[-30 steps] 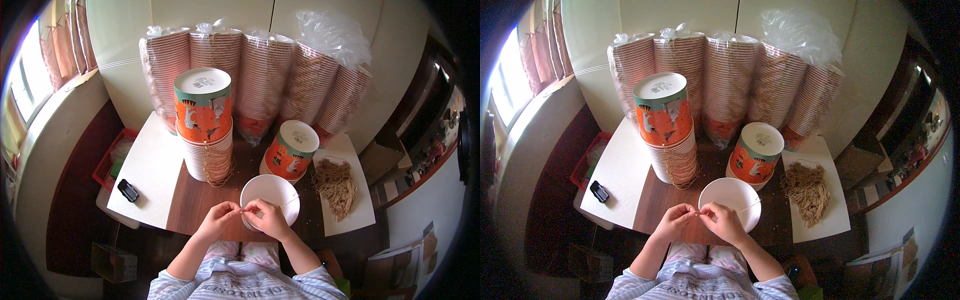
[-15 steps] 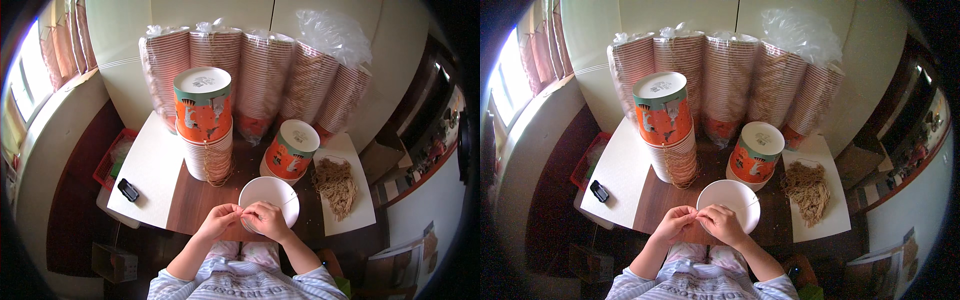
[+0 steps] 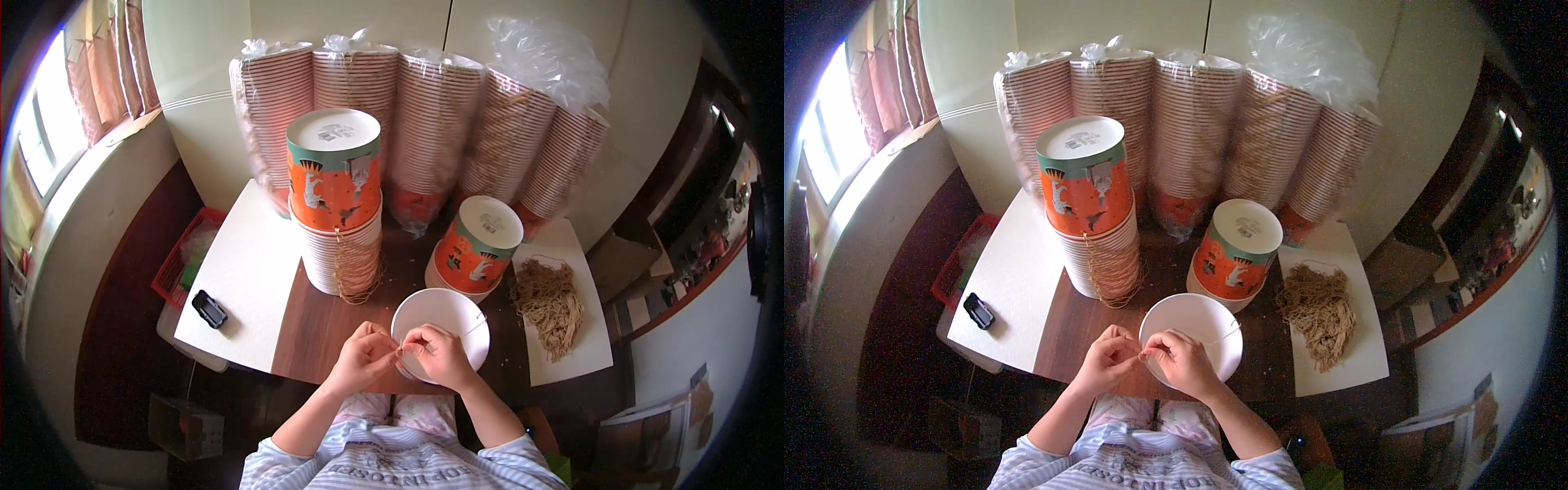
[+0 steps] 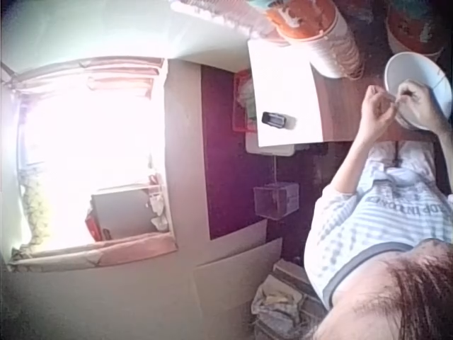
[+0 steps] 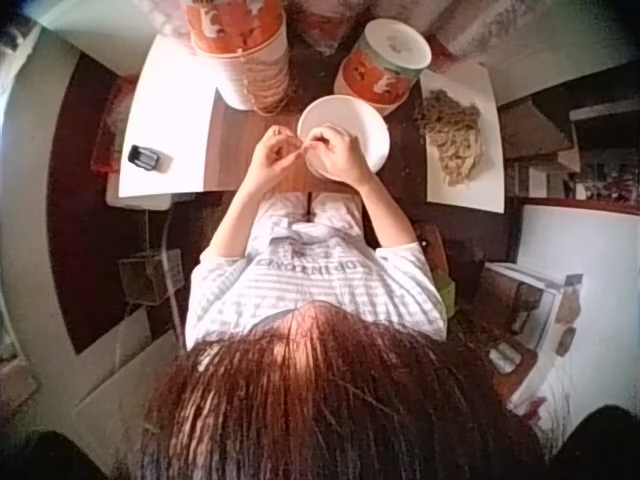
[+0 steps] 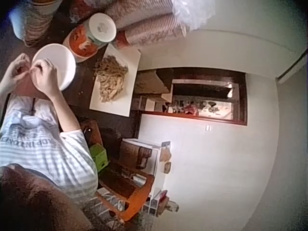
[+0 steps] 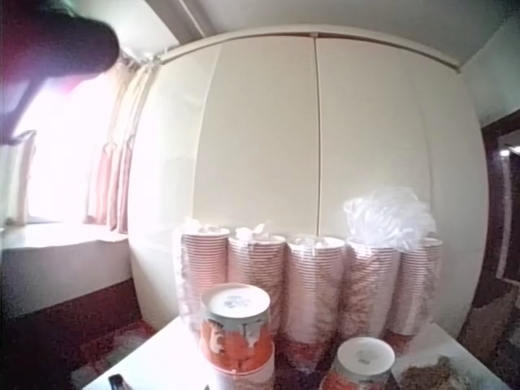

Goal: The person is attaching string handles to printed paper buckets at a workstation.

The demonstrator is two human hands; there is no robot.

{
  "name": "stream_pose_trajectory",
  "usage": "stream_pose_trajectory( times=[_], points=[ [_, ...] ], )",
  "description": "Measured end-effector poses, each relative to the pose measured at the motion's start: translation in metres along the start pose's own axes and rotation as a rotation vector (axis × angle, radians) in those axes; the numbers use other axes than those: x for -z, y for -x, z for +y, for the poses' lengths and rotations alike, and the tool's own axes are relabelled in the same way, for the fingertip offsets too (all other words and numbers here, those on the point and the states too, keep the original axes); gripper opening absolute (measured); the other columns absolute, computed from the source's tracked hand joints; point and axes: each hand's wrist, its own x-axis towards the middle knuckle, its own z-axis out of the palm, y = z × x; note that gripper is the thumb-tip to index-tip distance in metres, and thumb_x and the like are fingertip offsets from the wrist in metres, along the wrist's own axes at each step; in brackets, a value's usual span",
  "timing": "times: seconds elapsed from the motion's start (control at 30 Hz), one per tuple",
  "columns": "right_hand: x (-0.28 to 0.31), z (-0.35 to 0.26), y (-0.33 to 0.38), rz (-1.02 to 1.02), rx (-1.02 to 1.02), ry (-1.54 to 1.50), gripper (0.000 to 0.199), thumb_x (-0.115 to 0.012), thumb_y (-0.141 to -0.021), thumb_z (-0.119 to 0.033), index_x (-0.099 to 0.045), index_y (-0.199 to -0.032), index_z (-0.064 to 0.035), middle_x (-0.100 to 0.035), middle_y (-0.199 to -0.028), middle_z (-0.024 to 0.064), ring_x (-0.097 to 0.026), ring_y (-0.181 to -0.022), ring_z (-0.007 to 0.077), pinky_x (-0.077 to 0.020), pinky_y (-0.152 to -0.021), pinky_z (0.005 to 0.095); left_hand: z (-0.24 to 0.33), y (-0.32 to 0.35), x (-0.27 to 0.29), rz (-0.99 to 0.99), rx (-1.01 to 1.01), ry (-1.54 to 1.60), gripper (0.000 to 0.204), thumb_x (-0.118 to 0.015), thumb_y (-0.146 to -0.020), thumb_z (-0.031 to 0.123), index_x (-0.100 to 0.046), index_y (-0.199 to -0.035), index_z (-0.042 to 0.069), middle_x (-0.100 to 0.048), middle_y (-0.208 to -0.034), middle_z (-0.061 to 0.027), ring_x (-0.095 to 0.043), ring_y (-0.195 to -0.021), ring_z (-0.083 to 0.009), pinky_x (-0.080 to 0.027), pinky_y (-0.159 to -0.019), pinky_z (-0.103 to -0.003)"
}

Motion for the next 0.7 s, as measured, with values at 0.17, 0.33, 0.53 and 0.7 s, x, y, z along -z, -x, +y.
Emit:
stream_pose_trajectory(
  times=[0.17, 0.33, 0.53, 0.7],
  points=[
    [0.000, -0.001, 0.001, -0.051, -0.051, 0.013, 0.007, -0.060, -0.076, -0.006, -0.055, -0.078, -0.0008, -0.058, -0.073, 0.0112, -0.058, -0.067, 0.0258, -0.0451, -0.059, 0.0329, -0.004, 0.001, 0.000, 0.018, 0.119, 0.363, 0.006, -0.060, -0.077, 0.004, -0.055, -0.080, 0.001, -0.051, -0.088, -0.0029, -0.049, -0.078, -0.0084, -0.040, -0.069, -0.020],
    [0.002, 0.002, 0.004, -0.086, -0.073, 0.053, 0.008, -0.061, -0.076, -0.006, -0.055, -0.078, -0.0010, -0.058, -0.073, 0.0118, -0.059, -0.067, 0.0273, -0.0448, -0.058, 0.0335, -0.010, 0.005, 0.003, 0.068, 0.279, 0.808, 0.004, -0.054, -0.079, 0.002, -0.052, -0.081, 0.004, -0.056, -0.079, -0.0015, -0.053, -0.078, -0.0086, -0.041, -0.070, -0.019],
    [0.005, 0.004, 0.006, -0.075, -0.100, -0.055, 0.007, -0.060, -0.077, -0.006, -0.055, -0.079, -0.0006, -0.059, -0.074, 0.0108, -0.059, -0.066, 0.0229, -0.0451, -0.059, 0.0311, -0.015, 0.011, 0.011, 0.077, 0.357, 0.884, 0.013, -0.053, -0.076, -0.003, -0.050, -0.088, 0.003, -0.058, -0.080, -0.0059, -0.058, -0.078, -0.0120, -0.045, -0.069, -0.021],
    [0.006, 0.000, 0.005, -0.087, -0.131, -0.087, 0.006, -0.059, -0.078, -0.005, -0.055, -0.080, -0.0002, -0.059, -0.073, 0.0098, -0.059, -0.067, 0.0190, -0.0451, -0.060, 0.0294, -0.007, 0.010, 0.005, -0.105, 0.268, 0.781, 0.019, -0.052, -0.080, -0.002, -0.048, -0.098, 0.001, -0.056, -0.091, -0.0067, -0.057, -0.085, -0.0122, -0.046, -0.077, -0.024]
  ],
)
